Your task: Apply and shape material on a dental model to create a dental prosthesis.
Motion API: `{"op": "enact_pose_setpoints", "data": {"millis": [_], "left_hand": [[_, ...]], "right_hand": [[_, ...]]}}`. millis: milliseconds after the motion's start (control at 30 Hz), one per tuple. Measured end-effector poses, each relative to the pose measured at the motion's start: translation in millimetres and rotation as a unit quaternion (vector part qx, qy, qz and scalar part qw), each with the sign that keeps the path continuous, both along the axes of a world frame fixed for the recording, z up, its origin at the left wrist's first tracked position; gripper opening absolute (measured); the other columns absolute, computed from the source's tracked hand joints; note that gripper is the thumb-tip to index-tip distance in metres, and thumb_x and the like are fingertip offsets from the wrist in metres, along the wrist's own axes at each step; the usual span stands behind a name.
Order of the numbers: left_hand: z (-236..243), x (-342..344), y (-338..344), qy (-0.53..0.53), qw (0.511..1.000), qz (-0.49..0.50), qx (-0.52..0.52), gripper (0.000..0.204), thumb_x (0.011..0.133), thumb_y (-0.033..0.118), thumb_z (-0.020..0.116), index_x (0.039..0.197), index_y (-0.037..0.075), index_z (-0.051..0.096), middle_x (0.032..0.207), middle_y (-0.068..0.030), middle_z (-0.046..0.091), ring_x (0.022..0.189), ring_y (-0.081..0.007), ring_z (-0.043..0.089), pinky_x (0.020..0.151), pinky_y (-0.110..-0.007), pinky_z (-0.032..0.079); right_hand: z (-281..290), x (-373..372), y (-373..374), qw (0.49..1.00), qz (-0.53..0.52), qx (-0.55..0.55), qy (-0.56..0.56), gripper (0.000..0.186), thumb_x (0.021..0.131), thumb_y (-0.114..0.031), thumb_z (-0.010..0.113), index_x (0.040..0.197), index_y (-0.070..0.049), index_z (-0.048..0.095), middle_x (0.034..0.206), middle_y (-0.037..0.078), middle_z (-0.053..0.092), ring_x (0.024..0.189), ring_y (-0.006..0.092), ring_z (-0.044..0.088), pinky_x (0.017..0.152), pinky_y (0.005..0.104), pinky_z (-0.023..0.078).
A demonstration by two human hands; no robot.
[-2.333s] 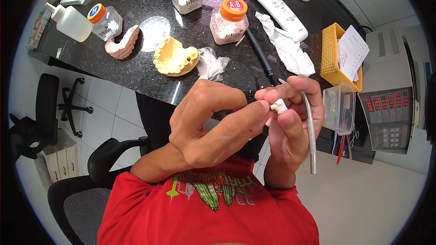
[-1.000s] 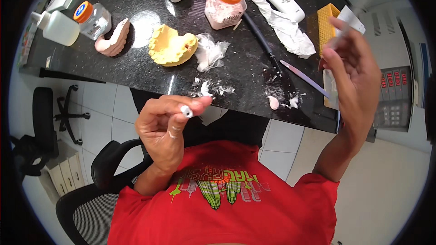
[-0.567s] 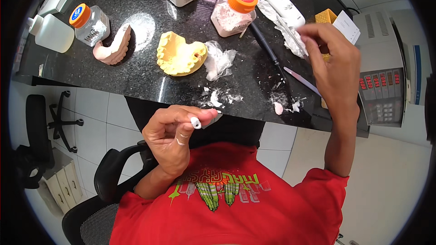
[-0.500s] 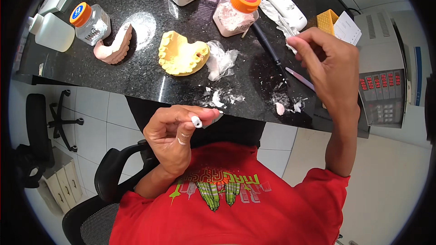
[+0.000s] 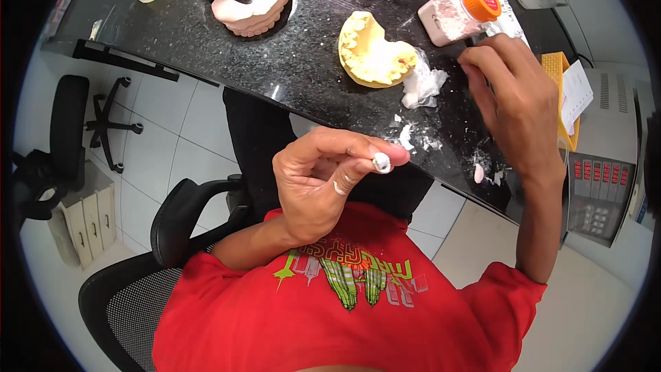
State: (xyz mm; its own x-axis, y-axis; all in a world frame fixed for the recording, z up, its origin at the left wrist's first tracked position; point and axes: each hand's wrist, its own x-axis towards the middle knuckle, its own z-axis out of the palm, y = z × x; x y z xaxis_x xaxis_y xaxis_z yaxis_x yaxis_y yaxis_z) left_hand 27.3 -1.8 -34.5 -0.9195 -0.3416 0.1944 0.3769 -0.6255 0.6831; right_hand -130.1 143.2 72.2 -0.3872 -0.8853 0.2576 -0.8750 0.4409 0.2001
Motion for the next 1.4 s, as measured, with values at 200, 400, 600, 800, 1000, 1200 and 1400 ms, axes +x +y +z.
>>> {"op": "enact_pose_setpoints", "data": {"millis": [200,400,600,800,1000,1200,1400], "left_hand": [[1.1,1.7,-2.8,-0.003,1.000,-0.005,0.015,0.009,0.086,0.001,0.061,0.091,-0.006,0.059,0.092,-0.0223,0.066,0.091,-0.0270,0.066,0.081,-0.036,0.055],[6.7,0.9,-4.2,-0.032,0.995,0.016,-0.097,0.011,0.088,0.008,0.060,0.090,0.000,0.053,0.087,-0.0211,0.066,0.082,-0.0273,0.068,0.075,-0.039,0.057],[11.0,3.4,-5.6,-0.053,0.995,0.025,-0.076,0.009,0.081,-0.007,0.063,0.090,-0.008,0.062,0.089,-0.0207,0.067,0.087,-0.0252,0.067,0.079,-0.033,0.055],[12.1,3.3,-4.8,-0.064,0.991,0.031,-0.115,0.010,0.083,0.000,0.064,0.090,-0.005,0.058,0.087,-0.0207,0.066,0.084,-0.0244,0.067,0.076,-0.033,0.056],[12.6,3.9,-4.2,-0.066,0.988,0.039,-0.136,0.011,0.082,0.000,0.065,0.090,-0.005,0.058,0.088,-0.0206,0.067,0.084,-0.0239,0.067,0.075,-0.032,0.056],[11.1,2.6,-3.2,-0.061,0.991,0.046,-0.106,0.012,0.078,-0.008,0.066,0.090,-0.008,0.063,0.088,-0.0202,0.068,0.084,-0.0224,0.068,0.074,-0.029,0.055],[10.7,3.1,-3.4,-0.057,0.992,0.044,-0.103,0.012,0.078,-0.008,0.065,0.090,-0.008,0.063,0.088,-0.0198,0.068,0.084,-0.0223,0.068,0.075,-0.029,0.055]], "right_hand": [[1.3,53.2,4.4,0.872,-0.023,-0.404,-0.276,0.018,0.078,0.010,0.062,0.094,0.003,0.060,0.086,0.014,0.060,0.068,0.0168,0.060,0.059,0.0240,0.051],[-23.8,92.9,-4.2,0.746,-0.006,-0.526,-0.408,0.025,0.077,0.013,0.064,0.100,0.005,0.059,0.088,0.019,0.061,0.074,0.0214,0.066,0.065,0.0265,0.056],[-42.1,88.4,-7.7,0.748,0.016,-0.519,-0.413,0.020,0.075,0.007,0.070,0.092,0.002,0.061,0.085,0.017,0.064,0.074,0.0225,0.066,0.065,0.0269,0.055],[-46.5,83.1,-10.1,0.783,0.072,-0.499,-0.364,0.020,0.073,0.002,0.072,0.091,0.001,0.064,0.080,0.015,0.064,0.067,0.0209,0.065,0.056,0.0246,0.052],[-44.7,81.7,-13.6,0.802,0.078,-0.482,-0.344,0.028,0.064,0.010,0.072,0.091,0.002,0.066,0.079,0.015,0.064,0.065,0.0202,0.065,0.054,0.0243,0.052],[-43.6,82.1,-14.5,0.814,0.070,-0.468,-0.336,0.031,0.062,0.011,0.072,0.090,0.002,0.066,0.079,0.015,0.065,0.065,0.0207,0.065,0.054,0.0243,0.052],[-42.8,82.7,-14.1,0.825,0.065,-0.452,-0.333,0.031,0.062,0.010,0.072,0.091,0.001,0.066,0.081,0.014,0.065,0.067,0.0207,0.065,0.055,0.0253,0.053]]}}
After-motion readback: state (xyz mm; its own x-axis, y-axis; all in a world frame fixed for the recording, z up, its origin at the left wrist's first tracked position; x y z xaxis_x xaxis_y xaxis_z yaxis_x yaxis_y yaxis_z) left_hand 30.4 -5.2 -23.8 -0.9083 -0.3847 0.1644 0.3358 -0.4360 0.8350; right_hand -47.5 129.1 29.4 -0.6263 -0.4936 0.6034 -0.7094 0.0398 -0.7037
